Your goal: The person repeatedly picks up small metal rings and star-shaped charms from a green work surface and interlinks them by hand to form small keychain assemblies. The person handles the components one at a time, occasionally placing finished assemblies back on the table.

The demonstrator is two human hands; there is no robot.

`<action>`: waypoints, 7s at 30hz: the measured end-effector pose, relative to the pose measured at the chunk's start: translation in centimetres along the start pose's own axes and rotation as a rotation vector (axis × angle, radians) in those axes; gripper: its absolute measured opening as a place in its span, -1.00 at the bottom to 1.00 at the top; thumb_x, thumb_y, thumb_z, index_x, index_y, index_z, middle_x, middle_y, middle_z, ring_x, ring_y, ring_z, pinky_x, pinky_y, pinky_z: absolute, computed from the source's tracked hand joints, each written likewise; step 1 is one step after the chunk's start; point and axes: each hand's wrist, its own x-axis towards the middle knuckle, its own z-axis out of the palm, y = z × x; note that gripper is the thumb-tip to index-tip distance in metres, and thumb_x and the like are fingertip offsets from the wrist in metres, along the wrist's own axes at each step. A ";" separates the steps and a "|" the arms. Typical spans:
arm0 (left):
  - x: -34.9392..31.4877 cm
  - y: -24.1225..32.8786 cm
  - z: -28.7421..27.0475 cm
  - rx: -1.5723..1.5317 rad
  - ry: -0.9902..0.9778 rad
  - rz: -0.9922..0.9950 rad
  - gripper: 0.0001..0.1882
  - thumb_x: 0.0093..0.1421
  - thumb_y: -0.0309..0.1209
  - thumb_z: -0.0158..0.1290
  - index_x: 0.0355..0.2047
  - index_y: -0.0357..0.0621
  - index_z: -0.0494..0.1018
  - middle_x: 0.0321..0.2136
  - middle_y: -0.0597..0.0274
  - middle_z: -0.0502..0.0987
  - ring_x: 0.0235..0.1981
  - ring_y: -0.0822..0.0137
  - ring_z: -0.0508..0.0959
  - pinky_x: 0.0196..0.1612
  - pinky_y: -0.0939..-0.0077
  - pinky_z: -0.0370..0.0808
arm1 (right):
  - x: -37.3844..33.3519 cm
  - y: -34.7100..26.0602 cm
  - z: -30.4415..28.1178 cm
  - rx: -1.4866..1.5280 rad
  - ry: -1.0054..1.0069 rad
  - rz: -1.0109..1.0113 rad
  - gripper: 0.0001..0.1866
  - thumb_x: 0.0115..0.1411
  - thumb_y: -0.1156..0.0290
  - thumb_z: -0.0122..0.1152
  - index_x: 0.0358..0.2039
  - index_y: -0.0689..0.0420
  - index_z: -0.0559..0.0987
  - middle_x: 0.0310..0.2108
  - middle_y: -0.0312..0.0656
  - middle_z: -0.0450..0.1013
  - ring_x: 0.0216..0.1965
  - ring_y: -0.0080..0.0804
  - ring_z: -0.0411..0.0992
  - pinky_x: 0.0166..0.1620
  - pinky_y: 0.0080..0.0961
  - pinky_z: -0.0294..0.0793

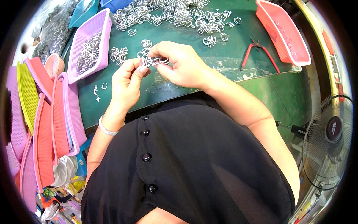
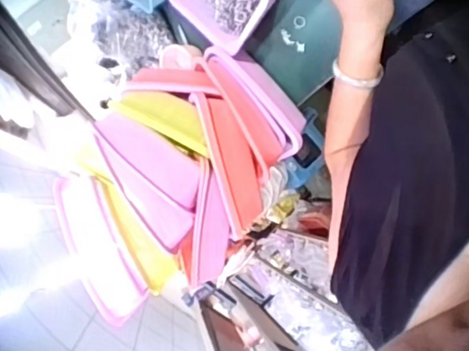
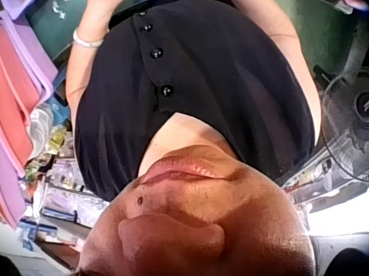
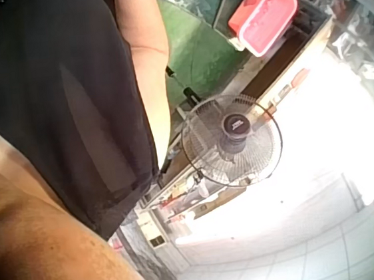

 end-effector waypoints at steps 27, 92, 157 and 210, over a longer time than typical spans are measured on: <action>0.3 -0.6 -0.3 -0.020 -0.070 0.032 -0.92 0.14 -0.51 0.01 -0.41 -0.30 0.42 -0.36 0.25 0.49 -0.36 0.49 0.47 -0.32 0.63 0.42 | 0.9 -0.9 -0.9 -0.183 -0.020 0.015 -0.84 -0.02 0.52 0.15 -0.37 0.22 0.44 -0.54 -0.21 0.41 -0.55 -0.52 0.41 -0.51 -0.62 0.37; 1.0 -0.3 -1.1 -1.057 -0.320 -0.880 -0.77 0.09 -0.60 -0.17 -0.21 -0.30 0.31 -0.53 0.09 0.51 -0.59 0.32 0.55 -0.50 0.55 0.56 | 0.8 0.1 -1.6 0.261 -0.229 0.351 -0.87 0.02 0.47 0.12 -0.40 0.23 0.46 -0.54 -0.39 0.38 -0.51 -0.75 0.30 -0.43 -0.76 0.30; 1.2 1.1 0.5 -0.382 -0.101 -0.074 -0.93 0.11 -0.60 0.01 -0.36 -0.30 0.42 -0.48 0.27 0.48 -0.45 0.51 0.49 -0.37 0.69 0.44 | 0.4 0.6 -1.8 0.537 -0.188 0.424 -0.71 0.12 0.46 0.08 -0.13 0.22 0.38 -0.41 -0.31 0.43 -0.49 -0.69 0.33 -0.46 -0.73 0.32; 1.1 1.6 0.3 -0.396 -0.143 -0.284 -0.92 0.12 -0.49 0.04 -0.38 -0.23 0.42 -0.50 0.37 0.42 -0.50 0.55 0.39 -0.40 0.69 0.36 | 0.0 0.5 -2.0 0.221 -0.109 0.228 -0.81 0.07 0.54 0.12 -0.26 0.23 0.44 -0.41 -0.36 0.40 -0.37 -0.69 0.32 -0.30 -0.69 0.32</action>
